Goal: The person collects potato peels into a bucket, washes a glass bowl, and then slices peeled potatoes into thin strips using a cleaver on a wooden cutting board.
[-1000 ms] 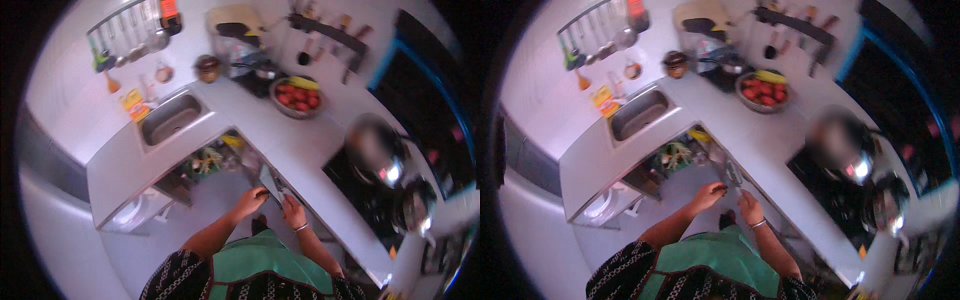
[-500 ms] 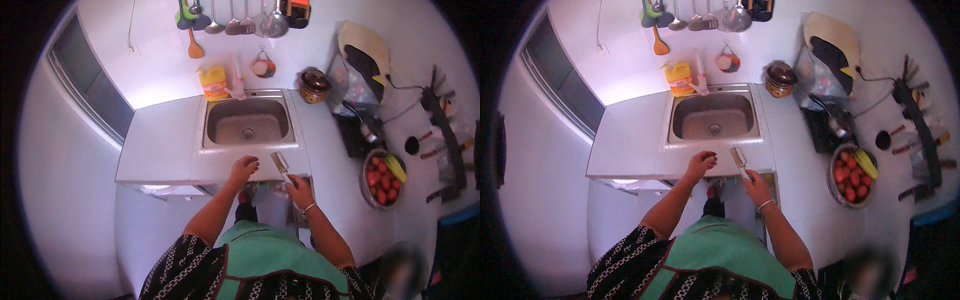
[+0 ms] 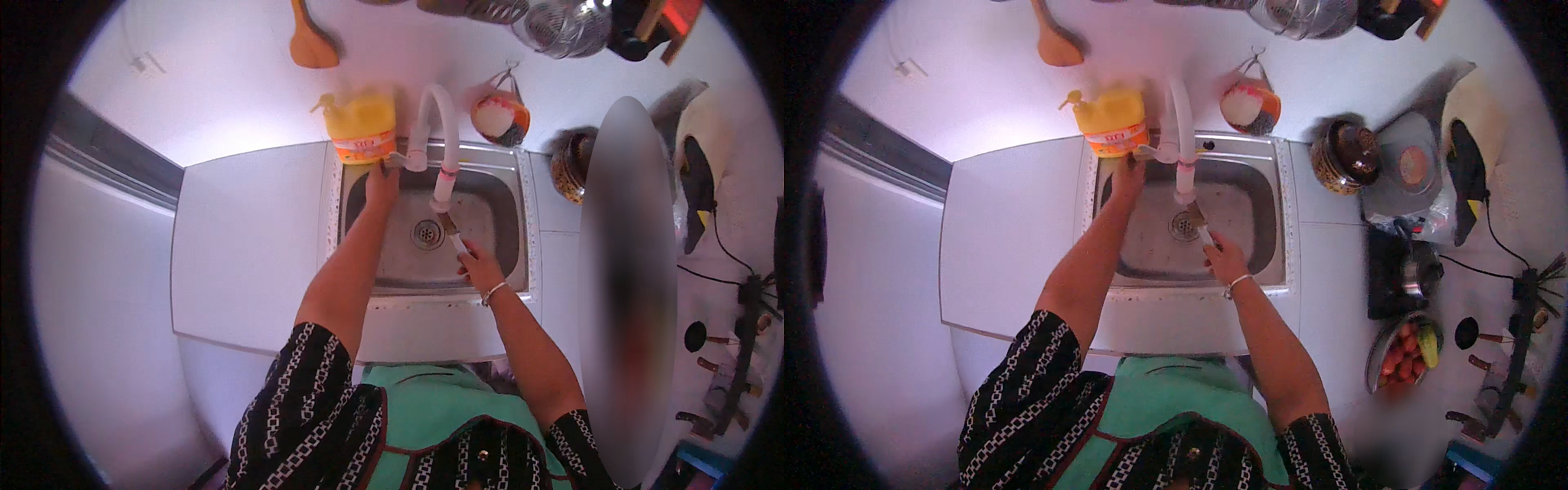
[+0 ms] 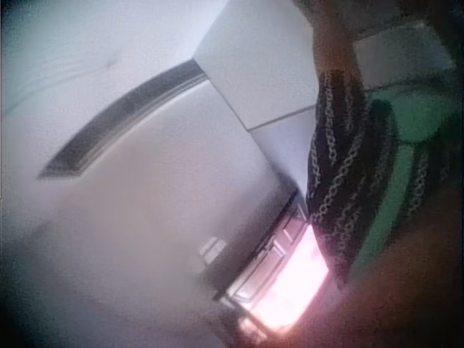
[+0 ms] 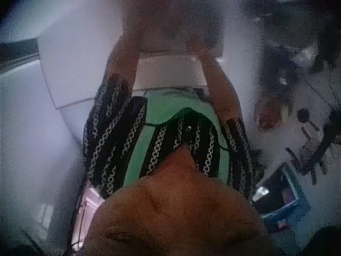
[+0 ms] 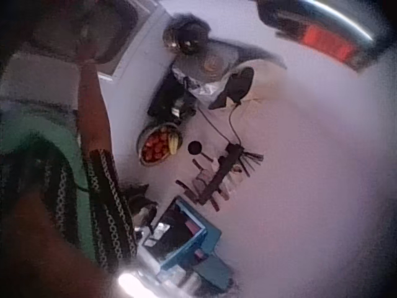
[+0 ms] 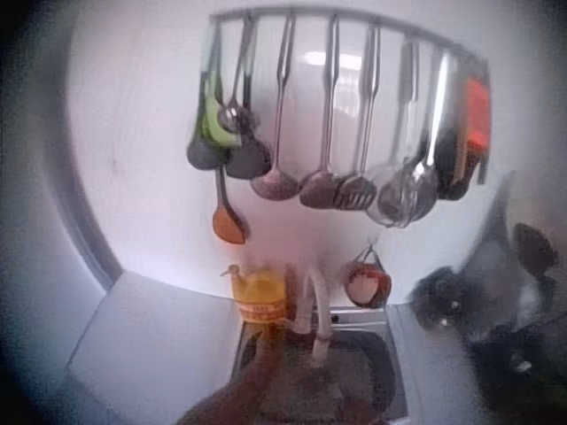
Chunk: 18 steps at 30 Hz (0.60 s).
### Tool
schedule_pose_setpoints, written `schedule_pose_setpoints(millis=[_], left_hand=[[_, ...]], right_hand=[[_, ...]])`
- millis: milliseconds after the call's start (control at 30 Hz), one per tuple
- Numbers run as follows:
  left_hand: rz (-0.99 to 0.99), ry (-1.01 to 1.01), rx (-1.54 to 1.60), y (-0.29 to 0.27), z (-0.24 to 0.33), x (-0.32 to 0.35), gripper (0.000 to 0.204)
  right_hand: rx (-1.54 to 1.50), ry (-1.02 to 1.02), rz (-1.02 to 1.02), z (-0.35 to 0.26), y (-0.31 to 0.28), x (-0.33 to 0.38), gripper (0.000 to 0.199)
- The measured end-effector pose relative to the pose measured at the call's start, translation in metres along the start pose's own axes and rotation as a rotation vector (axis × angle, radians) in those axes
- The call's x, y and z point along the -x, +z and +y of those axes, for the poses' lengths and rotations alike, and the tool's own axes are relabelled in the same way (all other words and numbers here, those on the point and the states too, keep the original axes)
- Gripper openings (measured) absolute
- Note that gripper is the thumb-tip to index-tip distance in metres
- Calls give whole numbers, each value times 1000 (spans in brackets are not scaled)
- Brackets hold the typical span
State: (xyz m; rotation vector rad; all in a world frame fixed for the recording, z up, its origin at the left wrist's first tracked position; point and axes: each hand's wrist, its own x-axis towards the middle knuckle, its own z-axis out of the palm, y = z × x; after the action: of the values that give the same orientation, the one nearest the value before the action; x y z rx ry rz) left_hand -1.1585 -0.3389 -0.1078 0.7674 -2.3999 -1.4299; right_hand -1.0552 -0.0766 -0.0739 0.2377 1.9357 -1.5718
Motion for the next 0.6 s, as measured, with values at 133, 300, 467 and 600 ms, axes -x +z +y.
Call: schedule_pose_setpoints(millis=[133,300,467,600], left_hand=[[-159,-85,243,7,-12,-58,32],[-180,108,165,2,-23,-25,25],[-155,116,184,-5,-4,-11,24],[-144,86,119,-7,-2,-8,26]], right_hand=[[32,-6,-10,-29,13,-16,41],[33,52,-26,-31,14,-18,41],[30,89,-32,-33,18,-30,38],[27,95,-54,-50,17,-23,38]])
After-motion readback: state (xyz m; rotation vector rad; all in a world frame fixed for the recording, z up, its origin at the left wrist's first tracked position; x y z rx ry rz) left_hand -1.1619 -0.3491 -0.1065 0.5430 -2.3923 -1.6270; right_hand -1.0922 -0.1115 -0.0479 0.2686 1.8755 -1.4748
